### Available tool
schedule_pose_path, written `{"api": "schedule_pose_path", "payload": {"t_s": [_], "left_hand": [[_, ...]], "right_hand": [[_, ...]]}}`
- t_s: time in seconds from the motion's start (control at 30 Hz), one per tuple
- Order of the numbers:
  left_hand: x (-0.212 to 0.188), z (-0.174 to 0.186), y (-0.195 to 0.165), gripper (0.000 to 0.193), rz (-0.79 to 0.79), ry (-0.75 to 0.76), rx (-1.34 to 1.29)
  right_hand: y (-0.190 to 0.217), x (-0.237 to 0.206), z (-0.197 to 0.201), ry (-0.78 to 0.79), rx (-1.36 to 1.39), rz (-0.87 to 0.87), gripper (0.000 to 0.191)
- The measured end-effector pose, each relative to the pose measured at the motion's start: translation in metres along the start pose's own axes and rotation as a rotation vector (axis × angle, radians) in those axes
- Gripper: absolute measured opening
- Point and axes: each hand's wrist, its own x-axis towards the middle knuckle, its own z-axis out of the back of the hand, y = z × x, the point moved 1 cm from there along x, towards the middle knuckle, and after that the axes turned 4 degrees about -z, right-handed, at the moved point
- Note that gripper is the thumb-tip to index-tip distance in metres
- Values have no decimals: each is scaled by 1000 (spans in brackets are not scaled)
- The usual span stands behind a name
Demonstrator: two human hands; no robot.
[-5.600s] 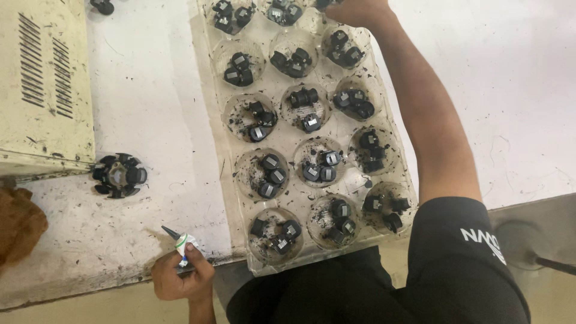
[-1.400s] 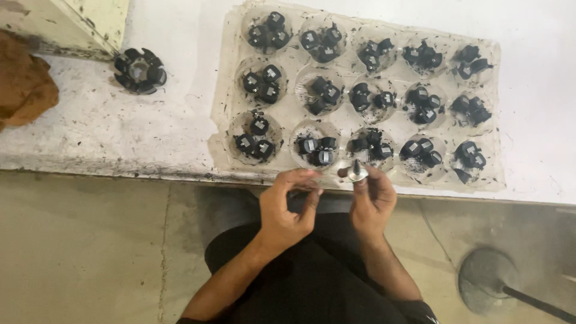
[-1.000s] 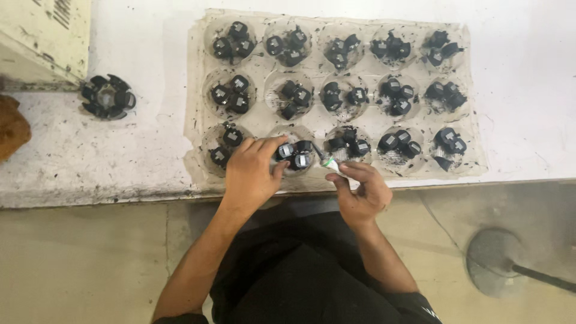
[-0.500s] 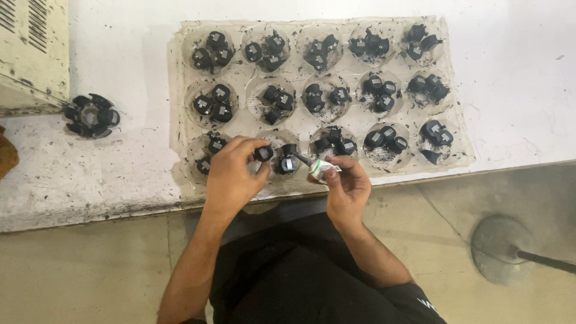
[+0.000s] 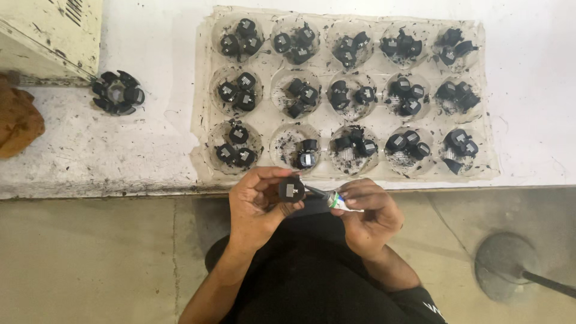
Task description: The person holds a small adhesive tube and squeezes glue onto small black plastic components one at a time, then places each treated component into a compartmented tray on the workbench. They occasionally wipe the tube tip with a cloth and pick new components from the bench.
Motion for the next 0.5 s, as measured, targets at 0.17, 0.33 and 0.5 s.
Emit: {"api": "schedule_pose_path", "payload": {"t_s": [0.17, 0.33, 0.5], "left_hand": [[-3, -3, -7, 39, -47, -30, 57], [-4, -7, -12, 46, -86, -43, 174], [-4, -9, -16, 47, -75, -52, 192]], "right_hand": [[23, 7, -1, 89, -229, 110, 32], [29, 10, -2, 117, -250, 164, 34], [32, 10, -3, 155, -321, 201, 37]]}}
